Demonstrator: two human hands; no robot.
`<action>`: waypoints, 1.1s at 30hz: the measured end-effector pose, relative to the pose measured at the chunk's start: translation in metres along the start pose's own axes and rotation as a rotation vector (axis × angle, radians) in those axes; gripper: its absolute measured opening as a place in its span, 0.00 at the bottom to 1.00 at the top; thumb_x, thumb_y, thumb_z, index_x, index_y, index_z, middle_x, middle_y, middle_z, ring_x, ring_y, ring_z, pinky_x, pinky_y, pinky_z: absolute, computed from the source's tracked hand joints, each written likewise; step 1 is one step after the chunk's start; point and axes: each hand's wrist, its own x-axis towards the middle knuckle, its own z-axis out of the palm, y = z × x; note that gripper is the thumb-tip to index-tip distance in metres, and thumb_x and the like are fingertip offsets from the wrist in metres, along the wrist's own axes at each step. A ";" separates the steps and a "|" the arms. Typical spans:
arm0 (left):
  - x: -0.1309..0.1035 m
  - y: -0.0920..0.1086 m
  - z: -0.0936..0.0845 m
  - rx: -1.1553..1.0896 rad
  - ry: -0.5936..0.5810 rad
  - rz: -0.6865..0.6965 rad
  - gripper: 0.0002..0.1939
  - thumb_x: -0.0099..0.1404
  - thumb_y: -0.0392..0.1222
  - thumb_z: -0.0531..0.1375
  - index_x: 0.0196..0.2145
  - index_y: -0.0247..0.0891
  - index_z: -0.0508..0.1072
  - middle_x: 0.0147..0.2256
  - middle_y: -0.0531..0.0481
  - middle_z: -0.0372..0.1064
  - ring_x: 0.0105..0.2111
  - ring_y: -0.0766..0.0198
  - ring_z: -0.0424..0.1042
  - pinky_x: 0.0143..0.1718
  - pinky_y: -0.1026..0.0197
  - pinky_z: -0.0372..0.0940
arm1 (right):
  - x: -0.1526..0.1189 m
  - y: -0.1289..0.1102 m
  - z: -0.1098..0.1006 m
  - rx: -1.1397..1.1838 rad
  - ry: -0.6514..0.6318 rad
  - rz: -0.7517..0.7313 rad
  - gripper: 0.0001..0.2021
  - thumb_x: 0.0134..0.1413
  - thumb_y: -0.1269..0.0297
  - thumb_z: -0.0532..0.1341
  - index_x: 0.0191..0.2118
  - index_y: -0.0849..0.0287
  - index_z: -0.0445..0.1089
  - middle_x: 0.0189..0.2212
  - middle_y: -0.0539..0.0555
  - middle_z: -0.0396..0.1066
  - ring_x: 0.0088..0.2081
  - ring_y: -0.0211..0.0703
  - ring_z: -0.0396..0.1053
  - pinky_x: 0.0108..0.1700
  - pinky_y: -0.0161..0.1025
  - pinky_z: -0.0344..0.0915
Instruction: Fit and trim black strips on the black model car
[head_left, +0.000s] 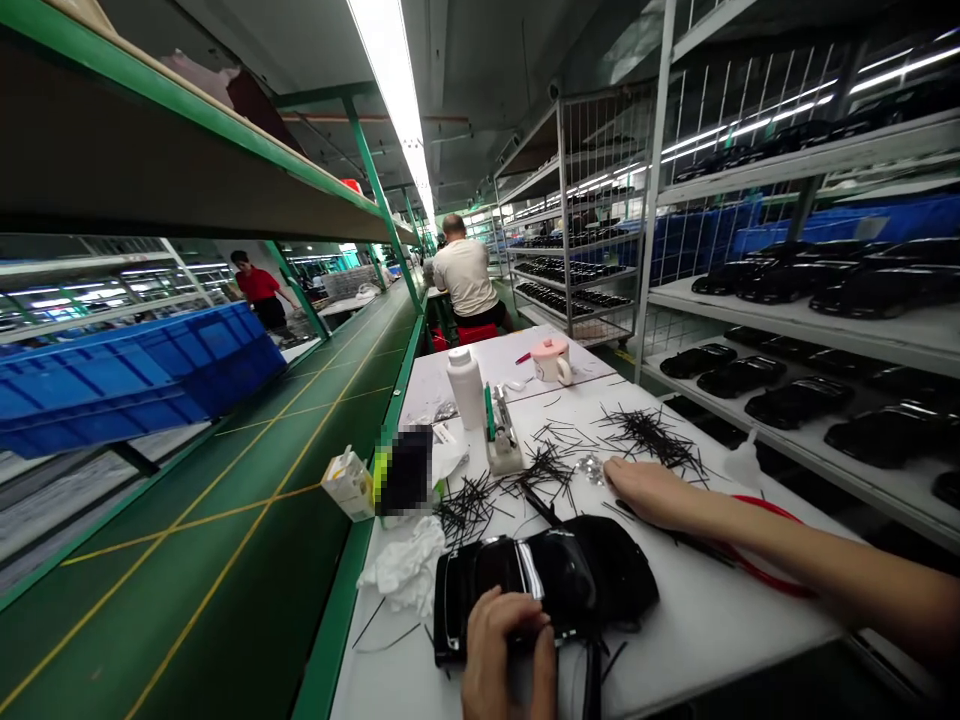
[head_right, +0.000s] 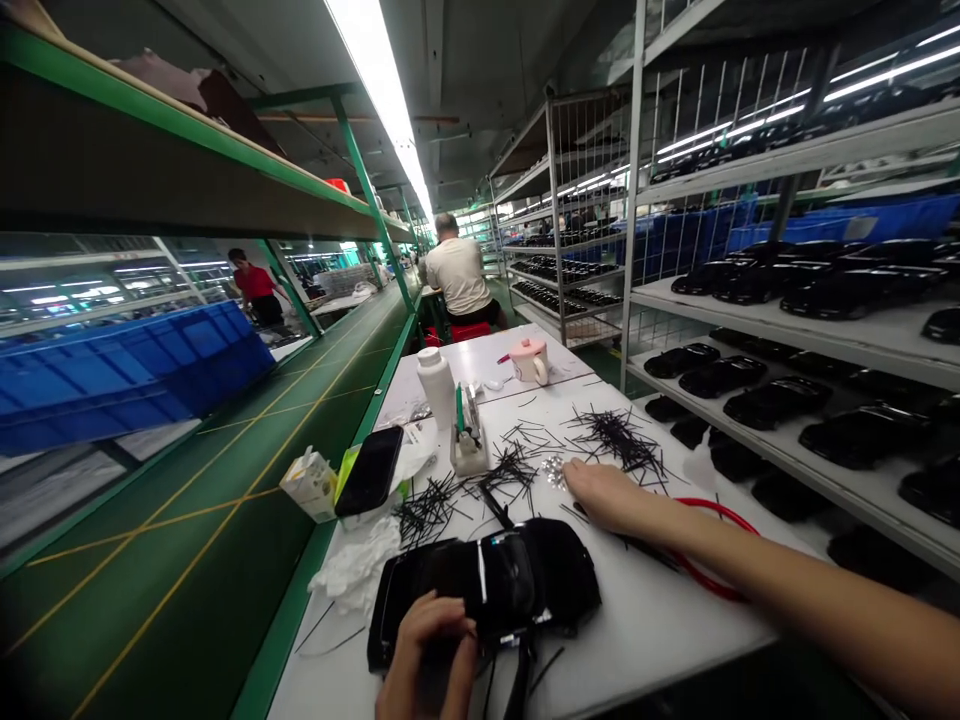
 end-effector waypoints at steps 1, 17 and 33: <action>0.002 0.006 -0.001 -0.048 -0.049 -0.057 0.06 0.69 0.43 0.56 0.36 0.41 0.72 0.29 0.50 0.73 0.37 0.59 0.76 0.44 0.57 0.72 | -0.001 -0.001 -0.002 0.030 0.005 0.000 0.09 0.65 0.61 0.57 0.40 0.63 0.67 0.35 0.53 0.69 0.31 0.38 0.65 0.35 0.39 0.64; 0.032 0.052 -0.008 -0.575 -0.312 -0.617 0.07 0.63 0.39 0.64 0.31 0.37 0.69 0.30 0.52 0.72 0.33 0.66 0.73 0.38 0.67 0.68 | -0.074 -0.113 -0.068 1.315 0.037 -0.232 0.10 0.64 0.58 0.59 0.33 0.57 0.68 0.42 0.54 0.64 0.40 0.39 0.64 0.43 0.34 0.62; 0.038 0.058 -0.008 -0.800 -0.320 -0.842 0.16 0.57 0.42 0.69 0.28 0.37 0.63 0.26 0.55 0.66 0.29 0.71 0.66 0.35 0.69 0.63 | -0.079 -0.134 -0.041 1.523 0.161 -0.227 0.06 0.66 0.62 0.58 0.36 0.53 0.68 0.43 0.51 0.61 0.45 0.36 0.63 0.47 0.29 0.61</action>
